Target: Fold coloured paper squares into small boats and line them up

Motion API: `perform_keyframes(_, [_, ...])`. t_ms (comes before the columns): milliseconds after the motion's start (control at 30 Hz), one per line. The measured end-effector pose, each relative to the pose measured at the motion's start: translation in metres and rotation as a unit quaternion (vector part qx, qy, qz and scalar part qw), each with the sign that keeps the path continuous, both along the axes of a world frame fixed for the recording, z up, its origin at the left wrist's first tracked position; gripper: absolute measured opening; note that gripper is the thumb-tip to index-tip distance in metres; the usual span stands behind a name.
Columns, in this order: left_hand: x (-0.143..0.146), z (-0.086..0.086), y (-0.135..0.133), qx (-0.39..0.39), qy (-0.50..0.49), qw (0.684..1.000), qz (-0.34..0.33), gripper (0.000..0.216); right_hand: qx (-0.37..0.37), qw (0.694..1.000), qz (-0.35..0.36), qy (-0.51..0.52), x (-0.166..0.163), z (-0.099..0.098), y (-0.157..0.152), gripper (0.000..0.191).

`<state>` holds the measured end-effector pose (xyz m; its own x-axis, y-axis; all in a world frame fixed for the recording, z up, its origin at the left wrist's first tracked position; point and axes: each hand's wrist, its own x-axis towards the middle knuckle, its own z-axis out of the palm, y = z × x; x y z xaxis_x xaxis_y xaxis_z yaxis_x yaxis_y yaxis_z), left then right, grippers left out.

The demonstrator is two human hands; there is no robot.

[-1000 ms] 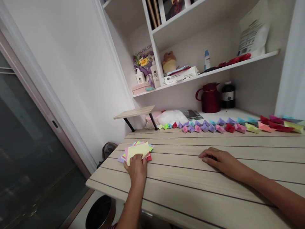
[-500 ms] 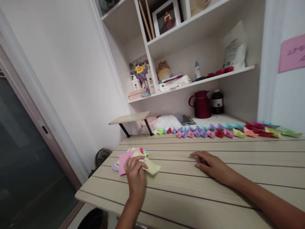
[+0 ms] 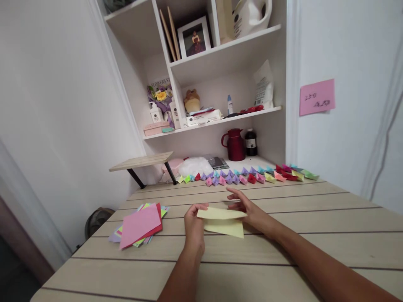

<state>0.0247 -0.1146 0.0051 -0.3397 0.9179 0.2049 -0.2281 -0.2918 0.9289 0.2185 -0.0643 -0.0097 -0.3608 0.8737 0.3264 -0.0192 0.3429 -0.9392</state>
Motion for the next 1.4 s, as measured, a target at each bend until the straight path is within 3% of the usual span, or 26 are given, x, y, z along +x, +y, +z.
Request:
perform_keyframes(67, [-0.001,-0.005,0.002,-0.006,0.009,1.000,-0.016,0.015,-0.070,0.996,0.022,0.045,0.000,-0.001,0.003,0.054])
perform_keyframes(133, [-0.001,-0.005,0.001,-0.013,0.015,0.999,-0.048,0.023,-0.109,0.991,0.030,0.064,0.000,-0.003,0.005,0.039])
perform_keyframes(333, [0.001,0.000,-0.005,-0.046,0.015,0.983,-0.175,0.053,-0.132,0.987,0.037,0.083,0.003,-0.002,0.004,0.043])
perform_keyframes(533, [-0.005,-0.010,0.003,-0.060,0.024,0.988,-0.141,0.053,-0.125,0.981,0.095,0.111,0.007,0.008,-0.001,0.060])
perform_keyframes(667, [-0.006,-0.011,0.006,-0.070,0.014,0.987,-0.146,0.054,-0.122,0.977,0.131,0.112,0.008,0.012,-0.005,0.056])
perform_keyframes(833, [-0.007,-0.009,0.005,-0.081,-0.006,0.986,-0.149,0.047,-0.132,0.981,0.085,0.113,0.007,0.015,-0.008,0.041])
perform_keyframes(933, [-0.009,-0.007,0.006,-0.087,-0.030,0.986,-0.141,0.042,-0.131,0.983,0.043,0.122,0.008,0.012,-0.005,0.047])
perform_keyframes(1100, [-0.012,-0.004,0.007,-0.087,-0.060,0.988,-0.116,0.032,-0.025,0.998,0.023,0.059,0.007,0.009,-0.003,0.092])
perform_keyframes(1200, [-0.012,-0.003,0.007,-0.080,-0.064,0.988,-0.118,0.030,0.044,0.997,0.064,0.022,0.001,0.016,-0.011,0.103])
perform_keyframes(1300, [-0.011,-0.002,0.006,-0.084,-0.058,0.987,-0.127,0.033,0.088,0.992,0.092,0.013,-0.005,0.023,-0.019,0.104])
perform_keyframes(1400, [-0.009,-0.002,0.005,-0.089,-0.048,0.987,-0.129,0.036,0.131,0.989,0.070,-0.009,-0.007,0.026,-0.022,0.079])
